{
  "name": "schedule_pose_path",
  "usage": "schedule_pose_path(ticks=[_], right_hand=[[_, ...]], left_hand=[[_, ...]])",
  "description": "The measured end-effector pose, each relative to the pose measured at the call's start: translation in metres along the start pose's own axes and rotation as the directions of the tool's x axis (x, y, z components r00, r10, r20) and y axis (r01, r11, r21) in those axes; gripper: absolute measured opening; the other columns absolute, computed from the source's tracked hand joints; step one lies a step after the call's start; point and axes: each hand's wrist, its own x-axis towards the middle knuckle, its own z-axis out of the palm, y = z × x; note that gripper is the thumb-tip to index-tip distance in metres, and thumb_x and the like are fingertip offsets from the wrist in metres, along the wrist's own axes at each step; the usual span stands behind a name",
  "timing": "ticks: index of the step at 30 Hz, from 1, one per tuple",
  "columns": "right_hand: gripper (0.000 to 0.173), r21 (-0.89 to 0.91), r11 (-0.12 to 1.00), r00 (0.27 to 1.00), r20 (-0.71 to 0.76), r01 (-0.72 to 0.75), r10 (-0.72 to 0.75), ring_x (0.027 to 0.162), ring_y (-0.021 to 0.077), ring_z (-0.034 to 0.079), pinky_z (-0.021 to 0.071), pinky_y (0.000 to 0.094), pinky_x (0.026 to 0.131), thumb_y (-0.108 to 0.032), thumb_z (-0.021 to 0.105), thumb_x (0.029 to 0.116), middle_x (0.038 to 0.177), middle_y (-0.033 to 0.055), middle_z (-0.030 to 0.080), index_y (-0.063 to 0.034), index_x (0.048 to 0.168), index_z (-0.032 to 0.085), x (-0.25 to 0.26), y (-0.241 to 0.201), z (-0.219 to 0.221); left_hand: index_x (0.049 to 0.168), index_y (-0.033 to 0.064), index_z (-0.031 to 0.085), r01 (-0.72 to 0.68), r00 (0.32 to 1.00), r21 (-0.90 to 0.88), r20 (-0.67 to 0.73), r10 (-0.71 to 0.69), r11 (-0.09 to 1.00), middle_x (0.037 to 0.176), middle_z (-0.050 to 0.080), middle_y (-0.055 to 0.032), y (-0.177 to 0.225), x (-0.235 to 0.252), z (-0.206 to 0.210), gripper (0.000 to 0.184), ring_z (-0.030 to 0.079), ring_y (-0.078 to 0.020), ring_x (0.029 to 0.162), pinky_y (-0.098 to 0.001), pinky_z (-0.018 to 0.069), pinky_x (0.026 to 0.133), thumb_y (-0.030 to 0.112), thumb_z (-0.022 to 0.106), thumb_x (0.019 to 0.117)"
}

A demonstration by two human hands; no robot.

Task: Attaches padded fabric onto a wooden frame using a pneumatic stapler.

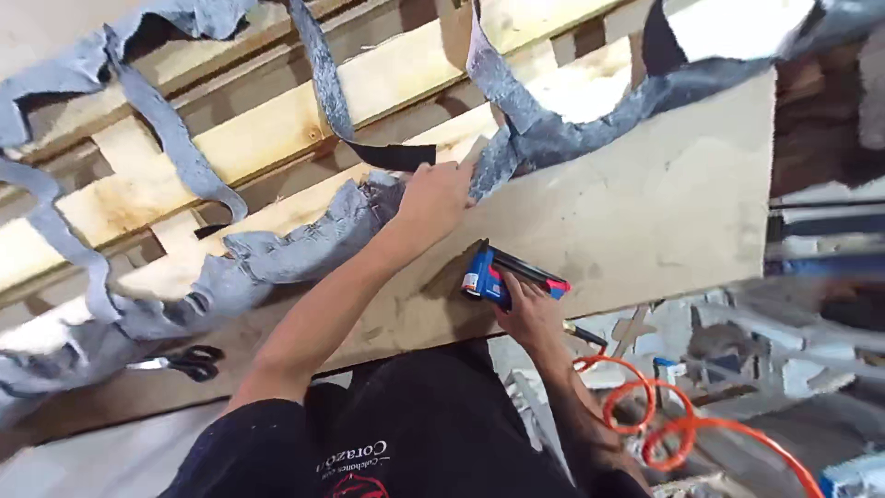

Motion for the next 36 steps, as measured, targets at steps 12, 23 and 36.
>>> schedule_pose_path(ticks=[12, 23, 36], right_hand=[[0.03, 0.533, 0.837, 0.992, -0.087, 0.127, -0.095, 0.057, 0.0107, 0.065, 0.0534, 0.0319, 0.052, -0.032, 0.061, 0.0976, 0.065, 0.0036, 0.066, -0.0031, 0.095, 0.071, 0.069, -0.016, -0.088], [0.039, 0.317, 0.948, 0.996, 0.084, -0.039, 0.013, 0.062, 0.0213, 0.066, 0.0537, 0.0468, 0.058, -0.043, 0.058, 0.0997, 0.067, 0.0066, 0.064, -0.0069, 0.087, 0.068, 0.127, -0.077, -0.105], [0.034, 0.295, 0.943, 0.978, -0.094, -0.154, 0.188, 0.057, 0.0106, 0.067, 0.0589, 0.0349, 0.055, -0.038, 0.063, 0.0984, 0.066, 0.0013, 0.068, -0.0066, 0.088, 0.071, 0.099, -0.133, -0.087]], left_hand=[[0.096, 0.0133, 0.078, -0.002, 0.686, -0.058, -0.726, -0.041, 0.998, 0.104, 0.075, -0.0037, -0.028, 0.009, 0.058, 0.019, 0.063, -0.0254, 0.116, -0.049, 0.0372, 0.114, 0.03, 0.069, 0.0987], [0.104, 0.0086, 0.075, -0.078, 0.709, -0.276, -0.691, -0.141, 0.958, 0.111, 0.073, -0.0071, -0.053, -0.008, 0.037, 0.021, 0.065, -0.0229, 0.114, -0.045, 0.0459, 0.107, 0.024, 0.061, 0.1032], [0.124, 0.0069, 0.061, -0.274, 0.936, -0.089, -0.252, 0.245, 0.958, 0.107, 0.069, -0.0132, -0.128, -0.041, -0.012, 0.031, 0.064, -0.0333, 0.111, -0.0601, 0.0321, 0.113, 0.021, 0.069, 0.0978]])
